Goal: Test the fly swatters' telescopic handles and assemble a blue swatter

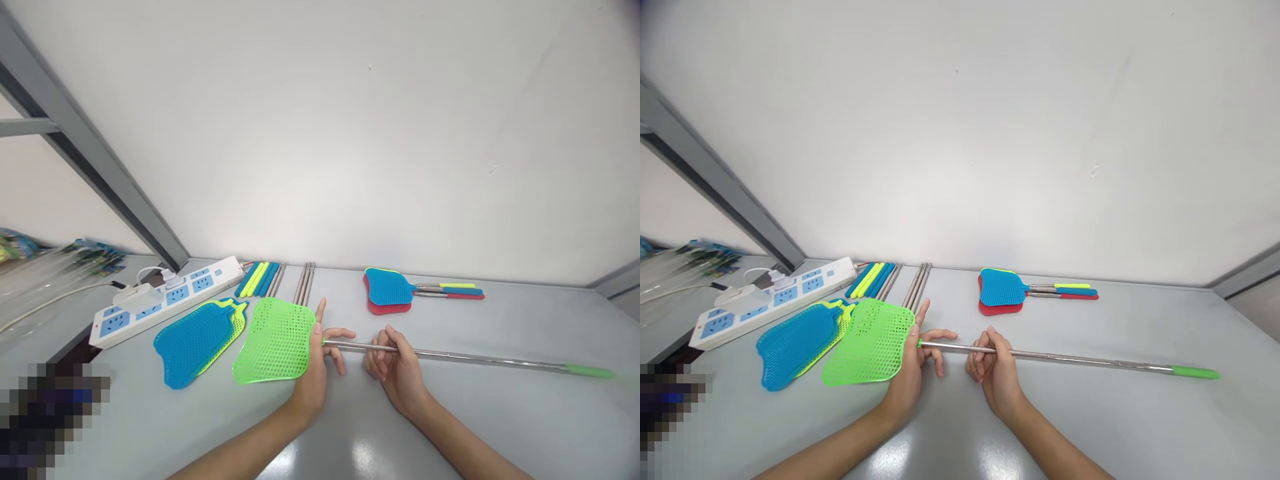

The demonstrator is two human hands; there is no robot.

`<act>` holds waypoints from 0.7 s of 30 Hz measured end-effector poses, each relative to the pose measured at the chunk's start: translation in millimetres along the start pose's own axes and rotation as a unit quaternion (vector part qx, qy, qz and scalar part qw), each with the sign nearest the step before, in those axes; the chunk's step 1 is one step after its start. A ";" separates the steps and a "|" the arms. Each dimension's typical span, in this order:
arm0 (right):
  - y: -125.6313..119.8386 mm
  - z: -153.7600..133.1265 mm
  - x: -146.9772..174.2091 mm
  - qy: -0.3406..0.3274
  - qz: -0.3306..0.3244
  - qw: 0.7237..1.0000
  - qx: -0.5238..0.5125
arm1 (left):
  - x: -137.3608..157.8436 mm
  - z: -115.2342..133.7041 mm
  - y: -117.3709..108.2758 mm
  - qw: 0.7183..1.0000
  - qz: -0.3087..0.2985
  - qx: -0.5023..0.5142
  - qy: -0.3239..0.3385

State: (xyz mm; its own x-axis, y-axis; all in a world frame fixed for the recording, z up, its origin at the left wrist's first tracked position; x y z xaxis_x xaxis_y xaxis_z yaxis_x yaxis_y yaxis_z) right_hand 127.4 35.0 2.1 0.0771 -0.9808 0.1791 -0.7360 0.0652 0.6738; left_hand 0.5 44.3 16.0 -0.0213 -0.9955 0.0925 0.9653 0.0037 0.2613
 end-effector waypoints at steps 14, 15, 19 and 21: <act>0.2 0.1 -0.5 0.005 -0.001 1.000 -0.009 | -0.5 -1.9 -0.3 1.000 0.002 -0.007 -0.011; 0.6 0.0 -0.7 0.006 0.000 1.000 -0.010 | -0.1 -1.5 0.0 1.000 -0.001 -0.010 -0.014; 1.4 -0.8 0.0 -0.012 0.007 1.000 -0.017 | 1.8 1.1 2.5 0.999 -0.029 -0.033 -0.027; 0.4 -1.3 1.3 -0.032 0.012 0.999 -0.021 | 2.9 2.0 3.8 0.998 -0.042 -0.044 -0.033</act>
State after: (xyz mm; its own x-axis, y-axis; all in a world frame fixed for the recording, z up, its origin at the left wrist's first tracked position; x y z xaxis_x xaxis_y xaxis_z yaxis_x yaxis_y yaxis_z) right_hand 128.1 34.0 3.5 0.0165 -0.9885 0.1503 -0.7086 0.0945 0.6992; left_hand 3.6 41.7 19.2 -0.1181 -0.9835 0.1373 0.9784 -0.0916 0.1854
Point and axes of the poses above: each hand's wrist, its own x-axis away from the middle knuckle, its own y-axis out of the palm, z = x × y, the point moved 5 cm from there along -x, towards the middle knuckle
